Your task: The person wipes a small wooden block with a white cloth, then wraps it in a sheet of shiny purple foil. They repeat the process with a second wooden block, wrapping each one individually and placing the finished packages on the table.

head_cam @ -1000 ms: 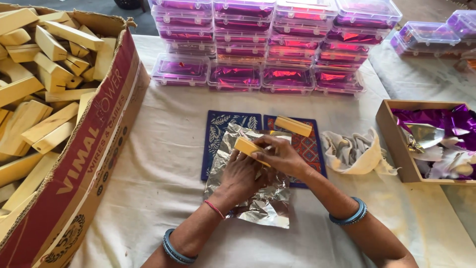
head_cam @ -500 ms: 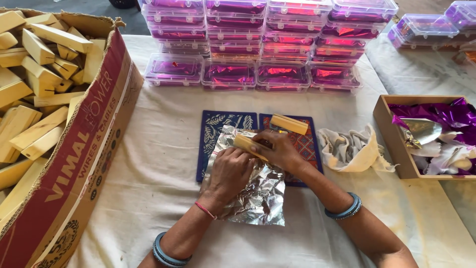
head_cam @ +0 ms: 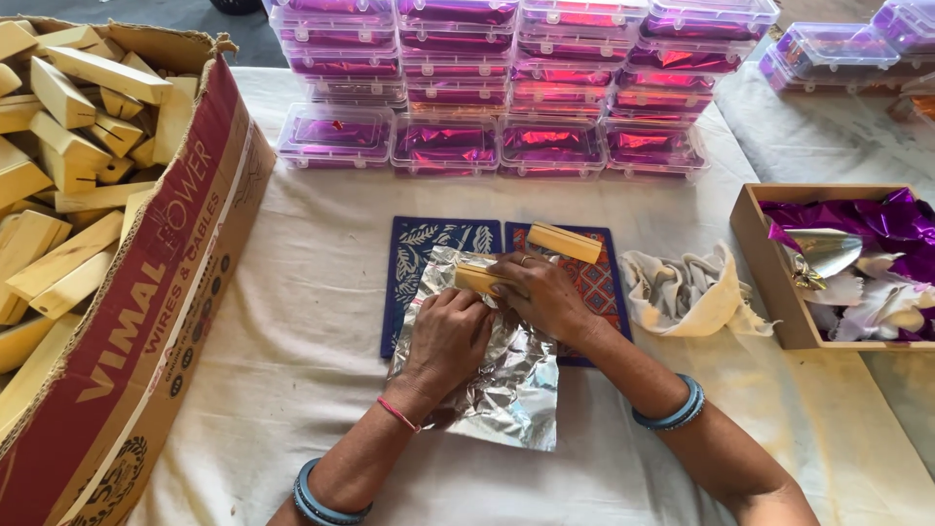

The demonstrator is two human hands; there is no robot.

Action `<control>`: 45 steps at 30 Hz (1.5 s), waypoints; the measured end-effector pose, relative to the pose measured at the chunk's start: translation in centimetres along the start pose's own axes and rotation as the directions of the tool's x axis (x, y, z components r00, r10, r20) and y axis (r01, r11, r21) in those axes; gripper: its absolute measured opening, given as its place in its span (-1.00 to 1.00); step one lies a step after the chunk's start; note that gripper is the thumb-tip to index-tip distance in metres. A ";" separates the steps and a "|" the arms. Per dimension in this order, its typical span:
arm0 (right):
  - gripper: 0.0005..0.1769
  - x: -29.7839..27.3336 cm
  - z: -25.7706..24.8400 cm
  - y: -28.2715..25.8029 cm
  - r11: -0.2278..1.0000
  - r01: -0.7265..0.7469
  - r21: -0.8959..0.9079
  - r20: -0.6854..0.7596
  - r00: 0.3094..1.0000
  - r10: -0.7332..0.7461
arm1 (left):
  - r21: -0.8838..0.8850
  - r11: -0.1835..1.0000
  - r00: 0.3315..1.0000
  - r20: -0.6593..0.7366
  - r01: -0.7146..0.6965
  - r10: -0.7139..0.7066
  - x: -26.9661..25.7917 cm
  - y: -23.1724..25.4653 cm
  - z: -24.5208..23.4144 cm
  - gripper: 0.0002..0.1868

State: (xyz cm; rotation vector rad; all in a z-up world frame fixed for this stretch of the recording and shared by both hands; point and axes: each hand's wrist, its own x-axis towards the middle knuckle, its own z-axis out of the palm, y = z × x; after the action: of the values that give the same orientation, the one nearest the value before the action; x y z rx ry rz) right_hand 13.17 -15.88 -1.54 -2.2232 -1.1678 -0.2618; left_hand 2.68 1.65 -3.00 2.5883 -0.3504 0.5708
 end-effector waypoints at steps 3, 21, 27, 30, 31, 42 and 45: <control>-0.67 0.0 -0.2 0.1 0.998 -0.036 0.057 0.052 0.998 0.033 | 0.004 1.000 1.000 0.013 -0.009 0.009 -0.2 0.3 -0.4 -0.80; -0.65 -0.1 -0.9 0.6 0.967 -0.253 -0.026 -0.037 0.967 0.252 | 0.046 0.998 0.999 0.014 -0.052 0.052 -0.3 0.3 -0.5 -0.81; -0.57 -0.1 -0.4 1.7 0.972 -0.204 -0.121 -0.019 0.979 0.203 | 0.047 0.998 0.999 0.017 -0.050 0.049 -0.3 0.1 0.0 -0.81; -0.58 0.0 -0.6 1.6 0.948 -0.265 -0.176 0.020 0.962 0.272 | 0.036 0.998 0.998 0.006 -0.058 0.058 -0.3 0.1 0.0 -0.81; -0.58 0.0 -0.5 1.7 0.948 -0.266 -0.175 0.019 0.962 0.273 | 0.037 0.998 0.998 0.007 -0.059 0.059 -0.3 0.1 -0.1 -0.81; -0.70 0.2 0.1 3.2 0.931 -0.315 -0.186 0.039 0.944 0.328 | 0.049 0.996 0.998 0.000 -0.069 0.069 -0.2 0.4 -0.2 -0.82; -0.73 -0.1 0.3 3.1 0.941 -0.321 -0.107 0.023 0.945 0.325 | 0.049 0.997 0.998 0.016 -0.067 0.066 -0.3 0.4 -0.3 -0.82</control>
State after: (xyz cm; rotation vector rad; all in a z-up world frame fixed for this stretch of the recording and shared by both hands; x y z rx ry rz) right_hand 15.55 -17.06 -3.07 -2.4768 -0.8049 -0.1429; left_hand 2.20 1.47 -2.76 2.6382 -0.4340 0.5909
